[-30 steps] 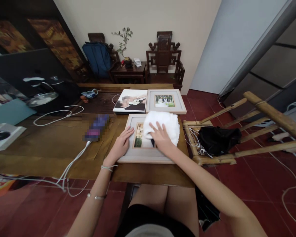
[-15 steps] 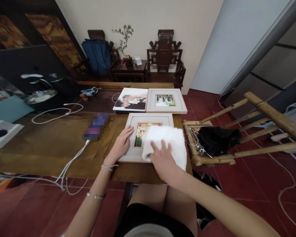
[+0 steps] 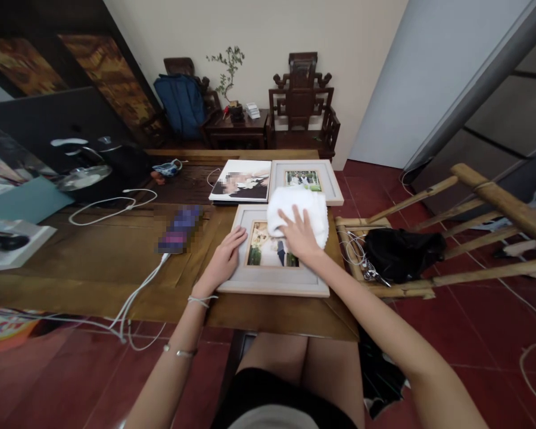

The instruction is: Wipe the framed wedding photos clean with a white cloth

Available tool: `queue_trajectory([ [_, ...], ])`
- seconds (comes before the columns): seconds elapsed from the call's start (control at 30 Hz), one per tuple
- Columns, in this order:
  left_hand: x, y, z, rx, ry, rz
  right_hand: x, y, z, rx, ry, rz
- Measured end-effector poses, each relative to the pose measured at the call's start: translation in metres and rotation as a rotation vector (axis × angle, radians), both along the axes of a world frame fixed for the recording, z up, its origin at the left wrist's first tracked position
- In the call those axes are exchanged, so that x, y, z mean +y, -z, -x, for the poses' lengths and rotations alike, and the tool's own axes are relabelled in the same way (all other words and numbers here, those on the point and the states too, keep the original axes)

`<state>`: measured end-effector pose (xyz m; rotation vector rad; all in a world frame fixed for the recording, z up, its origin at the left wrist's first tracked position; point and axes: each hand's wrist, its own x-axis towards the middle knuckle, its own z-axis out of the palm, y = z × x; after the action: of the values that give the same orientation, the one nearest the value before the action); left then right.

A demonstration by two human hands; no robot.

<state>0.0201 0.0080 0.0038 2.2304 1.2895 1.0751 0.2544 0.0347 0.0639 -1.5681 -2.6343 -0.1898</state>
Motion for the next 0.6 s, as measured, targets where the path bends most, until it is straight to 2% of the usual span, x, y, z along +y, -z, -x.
queue_trajectory([
  [0.1, 0.0, 0.0, 0.001, 0.001, -0.002, 0.02, 0.026, 0.004, 0.0, -0.011, 0.007, -0.052],
  [0.17, -0.001, 0.001, 0.001, -0.008, -0.002, 0.025, 0.021, 0.005, 0.003, -0.048, -0.003, -0.024],
  [0.23, -0.001, 0.001, 0.001, -0.014, -0.001, 0.023, 0.0, 0.004, 0.006, -0.09, -0.026, 0.028],
  [0.3, -0.002, 0.001, 0.0, -0.016, -0.007, 0.023, -0.032, -0.004, 0.009, -0.121, -0.038, 0.099],
  [0.37, -0.003, 0.0, -0.002, -0.02, -0.018, 0.024, -0.069, -0.019, 0.011, -0.141, -0.045, 0.207],
  [0.47, -0.004, -0.002, -0.003, -0.013, -0.031, 0.03, -0.114, -0.048, 0.016, -0.128, -0.137, 0.405],
  [0.53, -0.004, -0.002, -0.002, 0.008, -0.026, 0.034, -0.13, -0.059, 0.021, -0.108, -0.201, 0.475],
  [0.6, -0.004, -0.002, -0.001, 0.024, -0.013, 0.036, -0.132, -0.056, 0.026, -0.09, -0.226, 0.479],
])
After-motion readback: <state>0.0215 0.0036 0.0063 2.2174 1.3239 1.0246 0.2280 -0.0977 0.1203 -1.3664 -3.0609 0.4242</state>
